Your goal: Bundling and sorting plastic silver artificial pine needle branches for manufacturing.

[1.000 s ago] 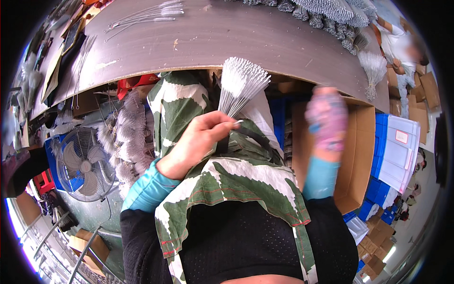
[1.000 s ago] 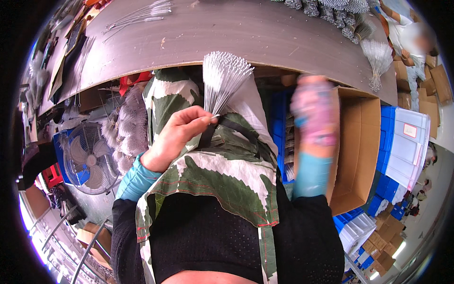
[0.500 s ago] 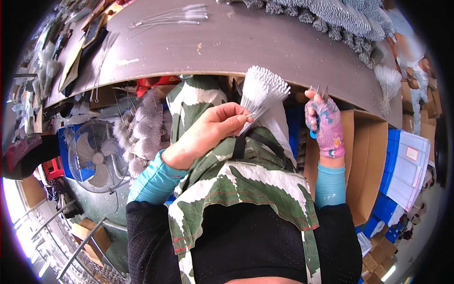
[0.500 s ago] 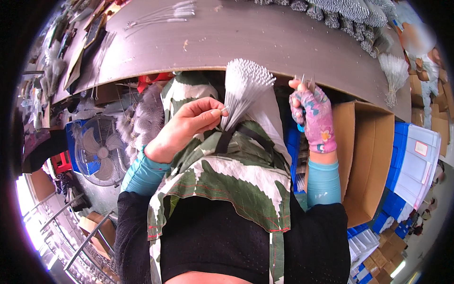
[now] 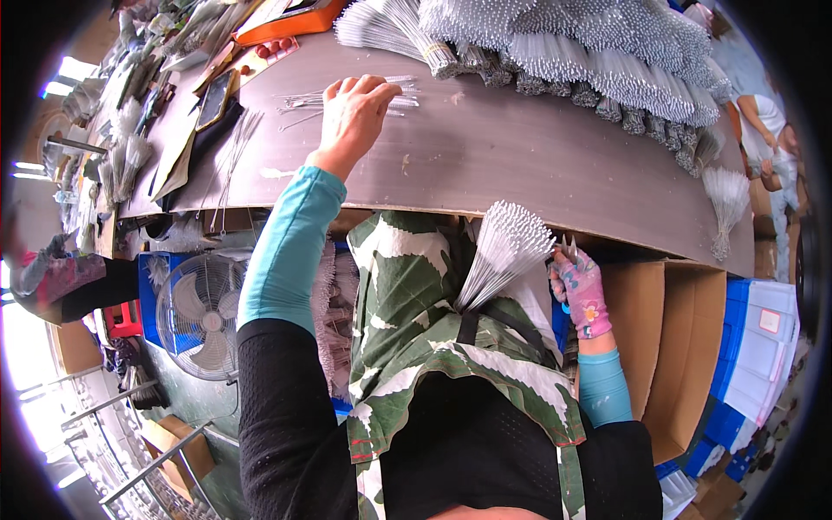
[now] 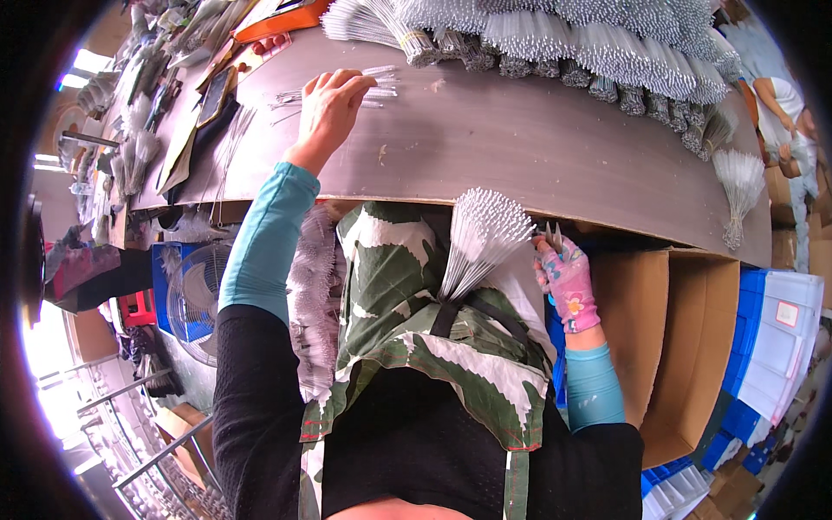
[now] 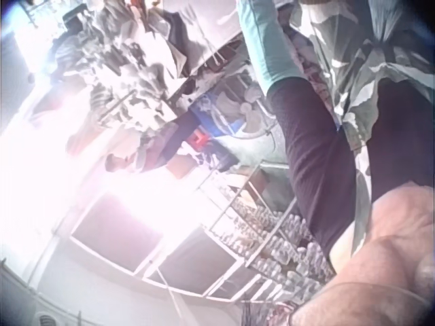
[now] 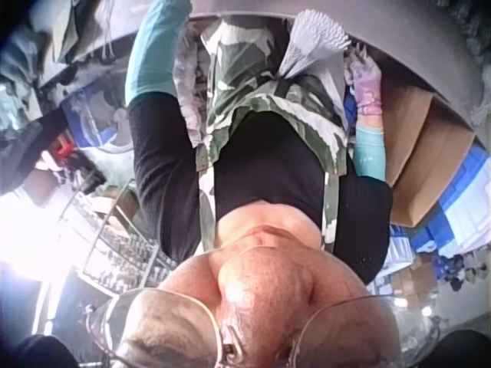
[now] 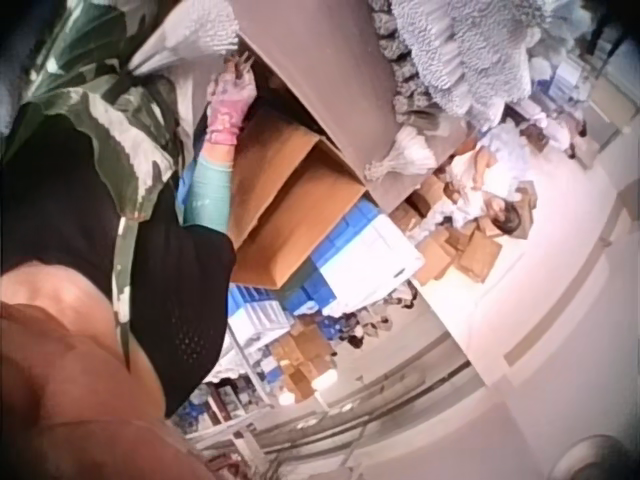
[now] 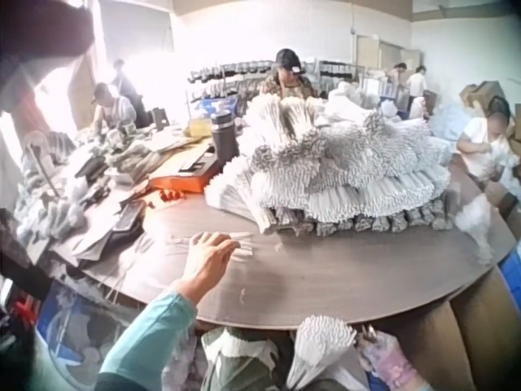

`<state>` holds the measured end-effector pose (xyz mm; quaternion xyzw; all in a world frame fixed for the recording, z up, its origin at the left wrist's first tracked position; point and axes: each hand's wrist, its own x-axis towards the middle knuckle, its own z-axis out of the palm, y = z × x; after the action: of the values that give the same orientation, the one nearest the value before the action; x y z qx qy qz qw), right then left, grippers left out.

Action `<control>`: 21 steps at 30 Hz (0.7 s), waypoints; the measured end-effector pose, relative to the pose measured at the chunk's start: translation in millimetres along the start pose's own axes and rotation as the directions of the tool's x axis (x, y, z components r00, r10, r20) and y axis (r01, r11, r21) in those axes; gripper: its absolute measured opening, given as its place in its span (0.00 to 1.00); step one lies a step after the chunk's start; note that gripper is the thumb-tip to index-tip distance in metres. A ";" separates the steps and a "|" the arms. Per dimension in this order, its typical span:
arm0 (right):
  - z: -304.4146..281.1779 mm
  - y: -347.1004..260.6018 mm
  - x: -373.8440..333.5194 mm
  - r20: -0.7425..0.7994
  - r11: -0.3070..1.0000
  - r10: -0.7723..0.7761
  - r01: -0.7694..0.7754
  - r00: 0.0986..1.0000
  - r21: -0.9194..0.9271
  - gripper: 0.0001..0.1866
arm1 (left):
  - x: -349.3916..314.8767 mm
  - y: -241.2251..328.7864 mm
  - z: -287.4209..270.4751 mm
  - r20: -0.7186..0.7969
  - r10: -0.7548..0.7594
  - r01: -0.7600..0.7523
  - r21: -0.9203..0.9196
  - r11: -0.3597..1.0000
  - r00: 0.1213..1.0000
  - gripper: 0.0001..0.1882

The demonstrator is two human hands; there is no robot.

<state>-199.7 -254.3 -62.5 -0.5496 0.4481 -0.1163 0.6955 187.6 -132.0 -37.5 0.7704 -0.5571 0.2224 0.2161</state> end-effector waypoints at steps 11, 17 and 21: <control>8.6 2.3 1.0 -0.077 0.983 -0.139 0.146 0.987 0.109 0.13 | -88.2 129.9 -30.6 0.617 -0.364 0.716 -0.609 0.341 0.698 0.20; 36.8 -15.8 -0.4 0.018 0.970 -0.233 0.231 0.972 0.081 0.18 | -125.8 199.5 9.4 0.822 -0.069 0.808 -0.569 -0.155 0.565 0.37; 30.6 -12.2 -4.8 0.172 0.951 -0.302 0.285 0.938 0.118 0.19 | -128.7 198.8 9.6 0.842 0.072 0.748 -0.432 -0.504 0.535 0.30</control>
<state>-175.4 -235.5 -49.7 -0.5864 0.2877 -0.1869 0.7338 -37.2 -96.3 -103.4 0.4411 -0.1530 -0.6269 0.6238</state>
